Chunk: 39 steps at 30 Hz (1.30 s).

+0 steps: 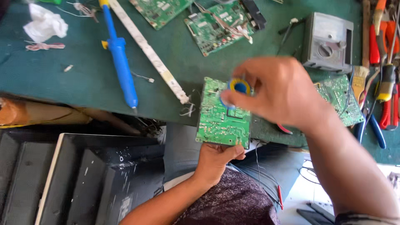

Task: The person works on a circuit board, using pliers to strip and cut wires, then uses a soldering iron and solder wire to attach components. They handle multiple circuit boards and tools on a cluttered workbench.

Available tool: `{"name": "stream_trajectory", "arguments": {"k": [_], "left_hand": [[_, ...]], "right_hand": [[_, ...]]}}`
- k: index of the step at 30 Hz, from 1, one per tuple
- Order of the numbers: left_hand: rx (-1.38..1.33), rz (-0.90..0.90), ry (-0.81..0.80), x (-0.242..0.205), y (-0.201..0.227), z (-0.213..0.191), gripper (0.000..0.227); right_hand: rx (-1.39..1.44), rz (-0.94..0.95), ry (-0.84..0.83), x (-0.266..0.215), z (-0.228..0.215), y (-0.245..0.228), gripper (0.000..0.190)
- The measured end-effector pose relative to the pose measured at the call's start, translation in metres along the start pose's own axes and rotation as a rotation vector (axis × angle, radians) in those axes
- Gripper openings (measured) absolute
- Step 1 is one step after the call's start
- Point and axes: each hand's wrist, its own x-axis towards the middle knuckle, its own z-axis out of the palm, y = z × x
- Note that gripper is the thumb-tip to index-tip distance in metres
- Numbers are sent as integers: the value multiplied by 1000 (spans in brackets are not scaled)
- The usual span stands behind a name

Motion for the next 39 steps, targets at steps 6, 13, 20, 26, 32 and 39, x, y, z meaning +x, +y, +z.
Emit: {"name": "stream_trajectory", "arguments": {"k": [6,13,20,26,32,39], "left_hand": [[20,-9,55,-1,4,6,14],[80,-35,87,-1,3,3,17],[52,-43,52,-1,7,5,15],[75,-51,61,-1,8,7,25],[141,-22,71,0,-1,-8,18],[114,-71,173,3,-13,-21,29]], "right_hand": [[-116,24,112,-48,34,19,35],[16,83,20,-53,39,20,53],[287,437,135,-84,25,6,42],[264,458,27,-93,57,-2,53],[211,77,8,-95,30,18,86],[152,-103,73,-80,52,39,74]]}}
